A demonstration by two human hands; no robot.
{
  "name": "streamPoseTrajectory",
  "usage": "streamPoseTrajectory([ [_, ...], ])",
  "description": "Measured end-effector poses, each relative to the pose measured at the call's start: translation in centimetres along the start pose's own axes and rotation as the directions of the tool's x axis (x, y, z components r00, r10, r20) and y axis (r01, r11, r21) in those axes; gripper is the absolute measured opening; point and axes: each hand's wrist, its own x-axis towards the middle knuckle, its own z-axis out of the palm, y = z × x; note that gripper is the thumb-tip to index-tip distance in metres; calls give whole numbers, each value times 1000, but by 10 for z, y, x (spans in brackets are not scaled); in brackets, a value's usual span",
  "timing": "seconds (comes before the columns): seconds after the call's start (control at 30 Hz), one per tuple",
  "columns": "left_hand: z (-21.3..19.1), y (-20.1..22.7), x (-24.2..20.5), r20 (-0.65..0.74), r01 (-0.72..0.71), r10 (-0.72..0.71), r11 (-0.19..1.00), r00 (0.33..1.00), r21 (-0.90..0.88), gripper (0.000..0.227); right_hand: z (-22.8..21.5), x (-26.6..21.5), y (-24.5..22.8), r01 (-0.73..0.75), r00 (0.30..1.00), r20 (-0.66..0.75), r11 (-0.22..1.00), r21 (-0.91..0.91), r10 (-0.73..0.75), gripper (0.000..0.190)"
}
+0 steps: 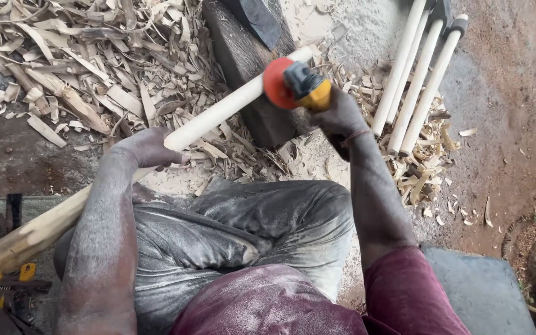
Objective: Use an angle grinder with a sanding disc to shape and smooth a wooden tool handle.
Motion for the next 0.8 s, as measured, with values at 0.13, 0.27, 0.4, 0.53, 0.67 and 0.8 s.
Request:
streamPoseTrajectory([
  [0.13, -14, 11, -22, 95, 109, -91, 974, 991, -198, 75, 29, -27, -28, 147, 989, -1, 988, -50, -147, 67],
  [0.27, -14, -2, -8, 204, 218, -143, 882, 969, -417, 82, 26, -33, -44, 174, 985, 8, 982, -74, -174, 62],
  [0.4, -15, 14, -33, 226, 277, -188, 832, 956, -480, 81, 4, -4, -14, 15, 999, -33, 999, 36, -13, 64],
  [0.53, -24, 33, -54, 175, 310, -258, 837, 950, -451, 81, 9, -11, -23, 69, 997, -49, 997, 25, -67, 70],
  [0.67, -19, 30, -48, 217, 315, -242, 849, 946, -424, 87, 39, -50, -55, 243, 969, -24, 967, -79, -246, 72],
  [0.8, -24, 36, -49, 185, 254, -200, 902, 962, -349, 94, 50, -54, -75, 277, 960, 111, 929, -247, -257, 73],
])
